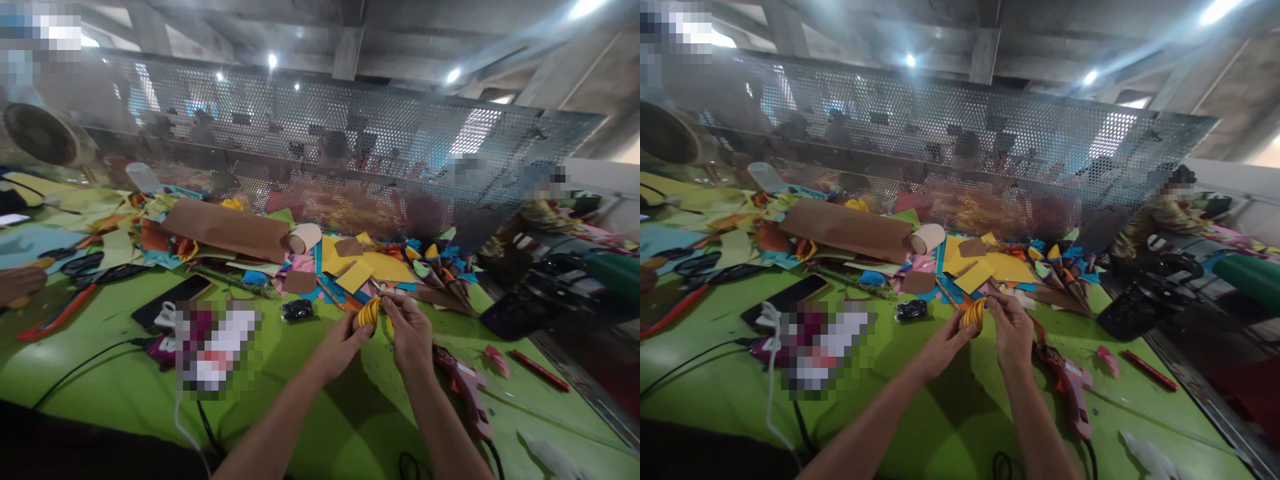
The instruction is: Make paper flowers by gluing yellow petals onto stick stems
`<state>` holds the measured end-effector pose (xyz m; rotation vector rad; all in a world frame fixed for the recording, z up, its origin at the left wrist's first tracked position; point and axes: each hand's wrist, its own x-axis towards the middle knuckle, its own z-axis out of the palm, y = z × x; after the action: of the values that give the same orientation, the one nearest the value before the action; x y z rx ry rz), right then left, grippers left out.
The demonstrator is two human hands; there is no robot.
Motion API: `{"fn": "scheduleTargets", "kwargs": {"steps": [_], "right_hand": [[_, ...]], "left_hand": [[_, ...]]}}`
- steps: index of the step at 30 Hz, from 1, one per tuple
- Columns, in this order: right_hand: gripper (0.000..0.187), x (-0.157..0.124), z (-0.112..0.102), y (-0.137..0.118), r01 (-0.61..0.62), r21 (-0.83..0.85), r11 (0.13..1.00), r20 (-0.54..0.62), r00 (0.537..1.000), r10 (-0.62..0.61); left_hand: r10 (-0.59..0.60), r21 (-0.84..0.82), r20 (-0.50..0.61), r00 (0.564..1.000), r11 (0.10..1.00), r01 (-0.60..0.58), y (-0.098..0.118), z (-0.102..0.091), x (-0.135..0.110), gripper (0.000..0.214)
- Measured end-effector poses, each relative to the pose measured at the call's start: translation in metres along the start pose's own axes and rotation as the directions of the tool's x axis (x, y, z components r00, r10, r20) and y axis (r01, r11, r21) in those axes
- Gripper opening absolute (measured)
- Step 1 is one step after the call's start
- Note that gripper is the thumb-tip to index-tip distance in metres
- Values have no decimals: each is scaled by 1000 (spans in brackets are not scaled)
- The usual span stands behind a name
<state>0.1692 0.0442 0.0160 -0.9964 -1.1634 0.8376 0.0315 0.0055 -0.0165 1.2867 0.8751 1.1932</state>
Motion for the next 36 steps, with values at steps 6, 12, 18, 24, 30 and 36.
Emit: {"fn": "scheduleTargets", "kwargs": {"steps": [6, 12, 18, 24, 30, 36], "right_hand": [[20, -1, 0, -2, 26, -40, 999, -3, 1000, -26], [28, -4, 1, -3, 1, -18, 1000, 54, 999, 0], [28, -2, 0, 2, -50, 78, 996, 21, 999, 49], [24, 1, -3, 11, -88, 134, 987, -7, 996, 90], [26, 0, -3, 10, -106, 99, 989, -20, 994, 109], [28, -1, -1, 3, -88, 32, 996, -49, 995, 89]], "left_hand": [[-43, -65, 5, 999, 997, 43, -1, 1, 1, 53], [-30, -77, -45, 999, 997, 27, -5, 0, 3, 54], [4, 6, -52, 999, 1000, -4, -3, -1, 2, 51], [9, 192, -87, 996, 981, 8, 1, -1, -1, 45], [22, 331, -100, 995, 944, 12, 9, -2, -3, 38], [32, 401, -82, 996, 916, 4, 11, -1, -3, 39]]}}
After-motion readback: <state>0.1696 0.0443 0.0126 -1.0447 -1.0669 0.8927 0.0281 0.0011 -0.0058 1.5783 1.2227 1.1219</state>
